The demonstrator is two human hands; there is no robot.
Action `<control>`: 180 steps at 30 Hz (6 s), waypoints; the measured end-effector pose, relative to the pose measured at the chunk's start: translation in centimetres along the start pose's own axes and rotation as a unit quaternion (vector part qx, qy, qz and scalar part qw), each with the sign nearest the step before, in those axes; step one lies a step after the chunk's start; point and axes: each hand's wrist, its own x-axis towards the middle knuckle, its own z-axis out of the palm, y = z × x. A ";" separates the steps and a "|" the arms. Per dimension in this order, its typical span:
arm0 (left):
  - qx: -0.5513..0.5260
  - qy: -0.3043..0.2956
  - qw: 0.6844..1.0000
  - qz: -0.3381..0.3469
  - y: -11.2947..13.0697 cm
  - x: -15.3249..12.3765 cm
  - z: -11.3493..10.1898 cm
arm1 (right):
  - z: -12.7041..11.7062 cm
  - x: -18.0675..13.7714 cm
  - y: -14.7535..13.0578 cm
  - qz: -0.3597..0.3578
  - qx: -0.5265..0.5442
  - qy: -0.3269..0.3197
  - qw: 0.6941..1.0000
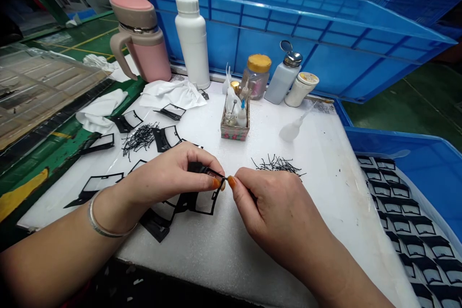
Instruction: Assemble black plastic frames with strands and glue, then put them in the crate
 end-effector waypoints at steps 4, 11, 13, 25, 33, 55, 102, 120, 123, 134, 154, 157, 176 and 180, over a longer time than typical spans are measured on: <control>-0.007 0.002 1.000 0.000 0.0 0.0 0.0 | 0.1 0.2 0.0 -0.001 0.001 0.009 1.000; -0.002 -0.001 1.000 -0.001 0.0 0.1 0.0 | 0.1 0.2 0.0 -0.002 -0.004 0.006 1.000; -0.006 0.001 1.000 0.000 0.0 0.1 0.0 | 0.1 0.1 -0.1 -0.002 -0.005 0.007 1.000; -0.005 -0.001 1.000 -0.003 0.0 0.0 0.1 | 0.1 0.2 0.0 0.001 -0.004 -0.001 1.000; -0.007 0.001 1.000 -0.002 0.0 -0.1 0.1 | 0.2 0.0 0.1 0.001 -0.004 0.003 1.000; -0.007 -0.001 1.000 -0.001 -0.2 0.1 0.1 | 0.1 0.0 0.1 0.013 0.000 -0.012 1.000; -0.021 0.004 1.000 -0.011 0.1 0.0 0.1 | 0.0 0.0 0.1 0.006 0.004 0.000 1.000; -0.013 0.003 1.000 -0.004 -0.1 0.0 0.1 | -0.1 0.0 0.1 0.000 0.001 -0.001 1.000; -0.010 0.002 1.000 -0.005 -0.1 0.0 0.1 | 0.0 0.1 0.1 0.001 0.002 -0.007 1.000; -0.015 0.000 1.000 -0.007 0.0 0.1 0.2 | -0.2 0.0 0.0 0.008 -0.003 -0.007 1.000; -0.011 0.002 1.000 -0.003 -0.1 0.1 0.1 | -0.1 0.0 0.1 0.006 -0.005 -0.010 1.000; -0.014 0.002 1.000 -0.004 -0.1 0.2 0.1 | -0.1 -0.1 0.2 0.002 -0.007 -0.006 1.000; -0.010 0.004 1.000 -0.010 -0.1 0.0 0.1 | 0.0 0.0 0.2 -0.005 -0.001 0.005 1.000; -0.012 0.004 1.000 -0.005 0.0 0.0 0.2 | 0.0 0.0 0.1 -0.008 -0.004 0.009 1.000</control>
